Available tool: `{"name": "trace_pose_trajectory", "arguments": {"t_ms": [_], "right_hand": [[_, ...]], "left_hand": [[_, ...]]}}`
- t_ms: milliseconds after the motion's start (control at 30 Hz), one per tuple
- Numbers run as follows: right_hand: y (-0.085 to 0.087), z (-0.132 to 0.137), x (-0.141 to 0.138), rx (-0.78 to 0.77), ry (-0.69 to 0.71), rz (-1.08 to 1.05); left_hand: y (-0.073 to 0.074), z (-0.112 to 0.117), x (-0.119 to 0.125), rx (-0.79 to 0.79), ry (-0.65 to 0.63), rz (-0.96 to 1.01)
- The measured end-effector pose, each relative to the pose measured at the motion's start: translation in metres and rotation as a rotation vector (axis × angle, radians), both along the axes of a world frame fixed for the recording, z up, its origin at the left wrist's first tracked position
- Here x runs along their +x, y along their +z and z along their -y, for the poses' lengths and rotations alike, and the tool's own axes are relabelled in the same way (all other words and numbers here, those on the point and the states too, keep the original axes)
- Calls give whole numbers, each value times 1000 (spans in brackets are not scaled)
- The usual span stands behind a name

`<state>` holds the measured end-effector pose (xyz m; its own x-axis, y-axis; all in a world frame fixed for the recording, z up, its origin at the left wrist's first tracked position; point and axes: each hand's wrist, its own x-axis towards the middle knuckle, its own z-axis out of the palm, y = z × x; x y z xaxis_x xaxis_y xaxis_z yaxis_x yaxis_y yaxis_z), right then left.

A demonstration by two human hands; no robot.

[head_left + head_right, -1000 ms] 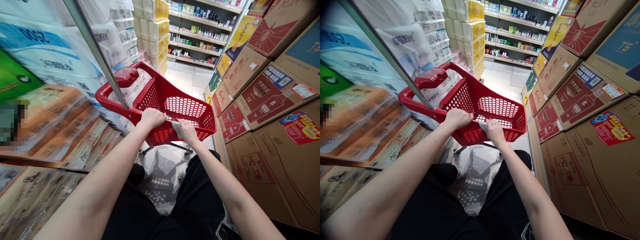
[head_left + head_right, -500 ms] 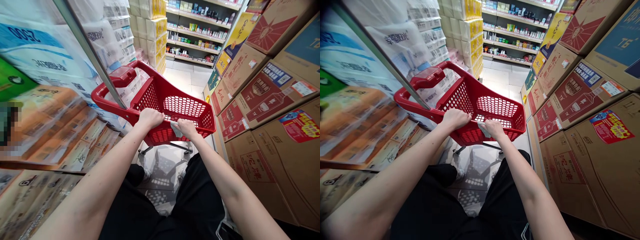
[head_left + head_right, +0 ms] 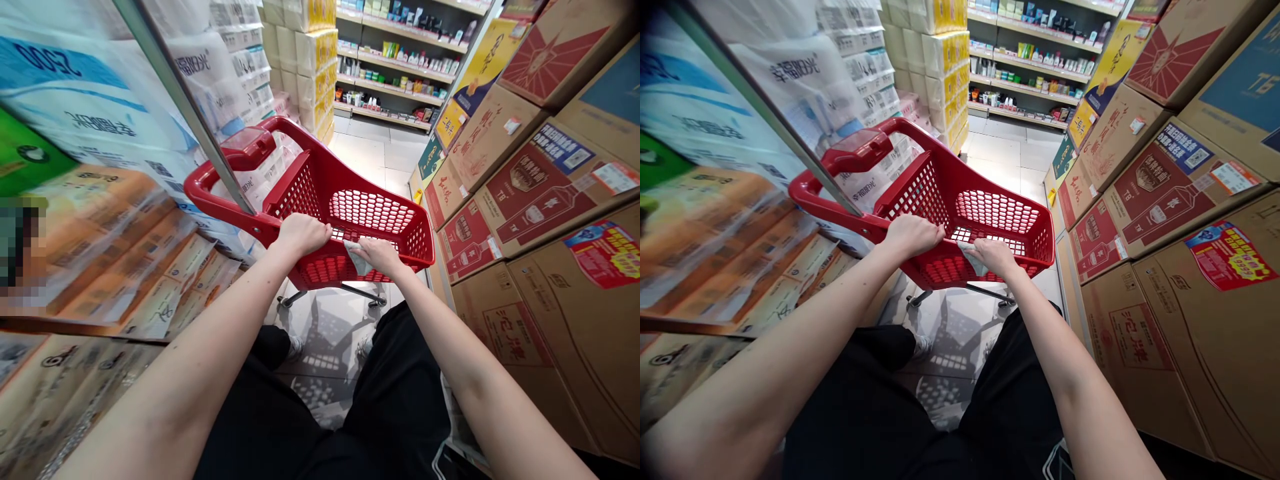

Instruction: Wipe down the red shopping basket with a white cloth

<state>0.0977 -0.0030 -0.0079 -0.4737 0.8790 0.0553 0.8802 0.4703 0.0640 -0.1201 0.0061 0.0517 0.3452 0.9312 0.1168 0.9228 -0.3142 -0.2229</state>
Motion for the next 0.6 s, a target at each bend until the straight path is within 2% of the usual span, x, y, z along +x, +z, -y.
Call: {"name": "trace_pose_trajectory", "arguments": {"t_ms": [200,333,600], "right_hand": [[-5,9,23,18,-83,37],[-7,14,28,38,-127,65],[-6,16,-2,84,-174,51]], "left_hand": [[2,2,3,-30,23,13],[-1,2,6,-31,8,34],[-2,3,12,-23,45,59]]}}
